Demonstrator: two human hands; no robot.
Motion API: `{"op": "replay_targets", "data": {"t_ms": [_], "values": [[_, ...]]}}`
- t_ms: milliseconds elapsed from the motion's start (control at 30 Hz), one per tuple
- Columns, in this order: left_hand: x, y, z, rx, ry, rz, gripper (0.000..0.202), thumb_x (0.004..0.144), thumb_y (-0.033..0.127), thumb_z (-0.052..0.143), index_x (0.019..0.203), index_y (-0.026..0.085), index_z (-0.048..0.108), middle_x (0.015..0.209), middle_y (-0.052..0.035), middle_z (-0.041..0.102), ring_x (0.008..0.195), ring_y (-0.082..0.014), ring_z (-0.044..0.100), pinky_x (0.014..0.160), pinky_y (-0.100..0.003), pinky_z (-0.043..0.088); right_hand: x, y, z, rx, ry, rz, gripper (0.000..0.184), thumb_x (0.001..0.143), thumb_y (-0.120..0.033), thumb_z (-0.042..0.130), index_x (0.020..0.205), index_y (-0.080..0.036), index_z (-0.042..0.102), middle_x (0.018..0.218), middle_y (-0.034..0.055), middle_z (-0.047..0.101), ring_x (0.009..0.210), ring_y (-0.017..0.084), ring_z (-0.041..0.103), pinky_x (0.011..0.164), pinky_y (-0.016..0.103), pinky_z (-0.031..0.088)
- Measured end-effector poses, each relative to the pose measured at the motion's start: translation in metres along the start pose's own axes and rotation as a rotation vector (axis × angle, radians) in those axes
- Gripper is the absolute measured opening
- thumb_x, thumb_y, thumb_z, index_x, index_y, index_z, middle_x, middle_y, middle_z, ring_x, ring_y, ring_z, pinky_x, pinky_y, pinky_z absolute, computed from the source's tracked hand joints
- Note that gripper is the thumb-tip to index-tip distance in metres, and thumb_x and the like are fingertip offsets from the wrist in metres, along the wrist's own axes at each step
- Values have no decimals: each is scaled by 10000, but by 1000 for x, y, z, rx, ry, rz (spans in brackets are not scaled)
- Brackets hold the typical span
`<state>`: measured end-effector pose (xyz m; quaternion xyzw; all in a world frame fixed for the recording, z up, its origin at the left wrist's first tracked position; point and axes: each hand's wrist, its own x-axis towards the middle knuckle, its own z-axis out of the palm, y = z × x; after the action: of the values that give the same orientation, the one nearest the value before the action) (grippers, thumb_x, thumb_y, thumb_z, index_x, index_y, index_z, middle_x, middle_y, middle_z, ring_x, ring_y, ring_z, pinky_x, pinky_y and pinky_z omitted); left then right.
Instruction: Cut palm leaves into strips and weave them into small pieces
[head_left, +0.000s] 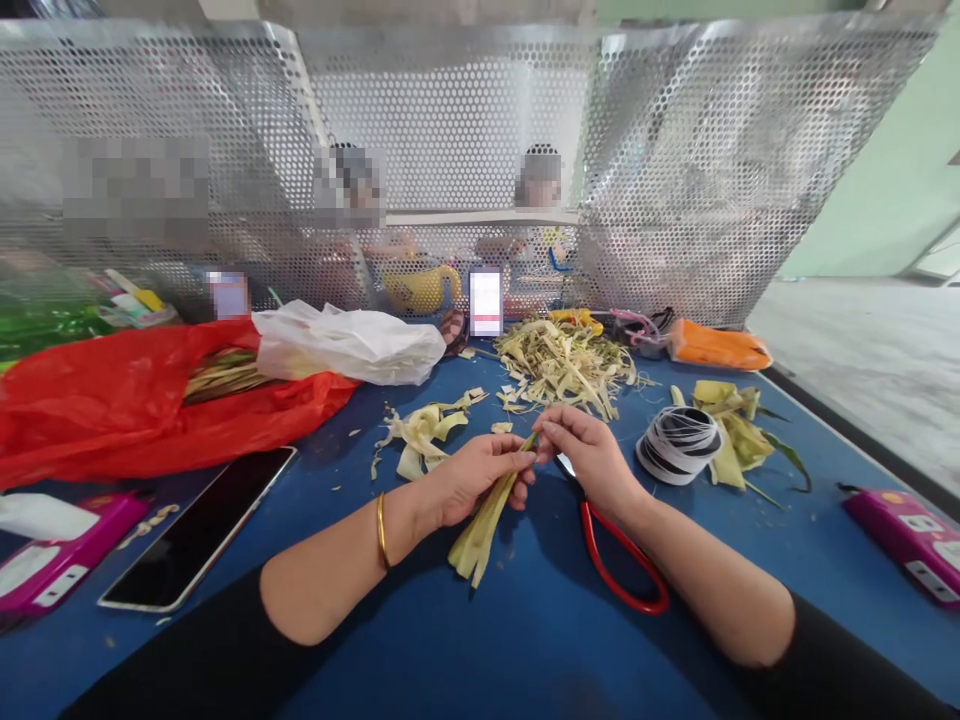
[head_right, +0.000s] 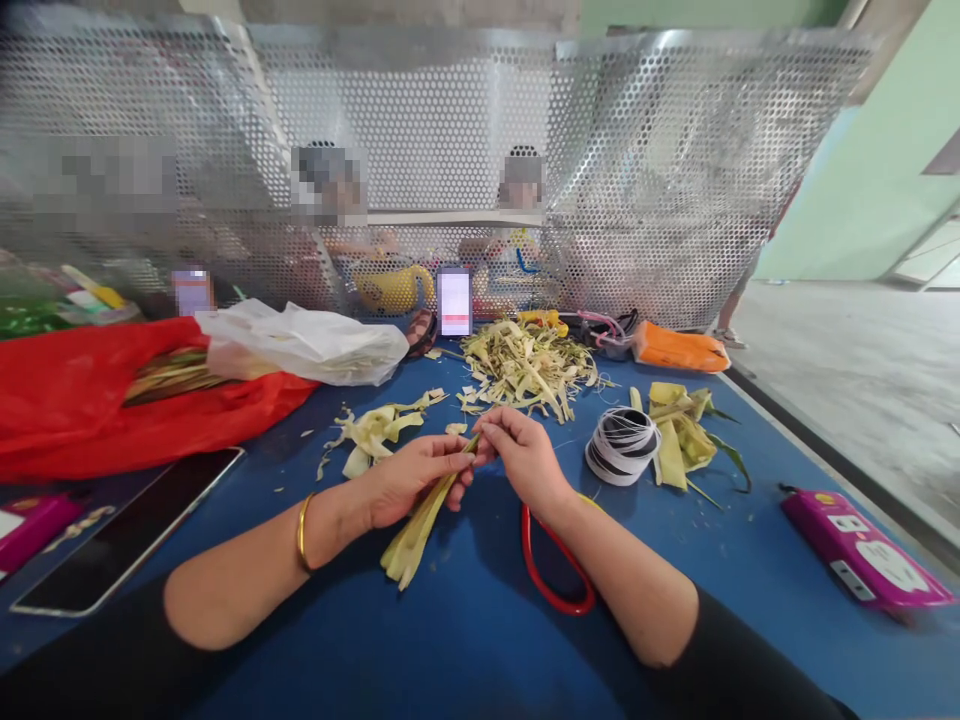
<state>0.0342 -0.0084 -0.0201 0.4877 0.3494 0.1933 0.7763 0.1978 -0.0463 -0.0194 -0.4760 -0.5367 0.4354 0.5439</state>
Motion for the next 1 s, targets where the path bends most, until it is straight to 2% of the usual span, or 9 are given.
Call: {"op": "replay_targets", "data": {"t_ms": [100,167,267,400,500,700,867,1000], "values": [[-1,6,-2,-43,50,18,298,658,323,775,785,163,557,609,59,515,425,-32,405,407,-166,294,0,-1,-1,-67,-4,-59,206,862,-392,557,806,-194,573,629,-24,610,596,131,602,624,272,495],[-1,10,-5,-53,57,38,270,666,301,761,775,160,558,574,78,458,395,-13,310,384,-166,183,-2,-2,-1,-174,-11,-133,182,898,-352,513,808,-202,565,672,-9,624,641,139,605,659,279,495],[-1,14,-8,-69,67,51,297,657,330,767,725,163,530,534,95,377,394,-12,232,394,-191,107,-6,-4,0,-433,-77,-289,187,951,-275,439,830,-213,567,766,23,647,753,154,609,739,287,484],[-5,17,-6,-55,98,67,423,579,407,834,711,172,508,515,107,335,404,-14,200,418,-218,73,-13,-4,1,-722,-218,-476,214,982,-223,366,903,-218,565,847,52,625,803,162,596,749,275,470],[-7,18,-3,-42,121,74,470,536,450,855,711,178,513,489,120,302,395,-15,180,429,-235,61,-16,-3,3,-853,-267,-555,221,985,-200,351,949,-204,569,871,64,612,783,164,588,720,266,463],[-9,18,-1,12,128,80,467,542,448,850,667,185,484,453,125,294,386,-20,170,432,-246,58,-18,-4,6,-948,-281,-643,233,995,-197,341,962,-189,571,854,66,613,776,164,584,712,262,465],[-12,19,0,8,118,86,466,539,435,847,656,189,468,461,118,311,391,-24,170,432,-246,49,-21,-5,7,-973,-298,-660,243,995,-198,332,958,-193,572,861,69,620,798,168,590,736,271,466],[-15,25,-1,16,163,117,450,556,397,841,636,194,448,443,121,271,392,-29,172,429,-243,55,-23,-16,9,-979,-395,-642,211,984,-216,362,1006,-190,570,920,81,645,821,175,604,738,277,459]]}}
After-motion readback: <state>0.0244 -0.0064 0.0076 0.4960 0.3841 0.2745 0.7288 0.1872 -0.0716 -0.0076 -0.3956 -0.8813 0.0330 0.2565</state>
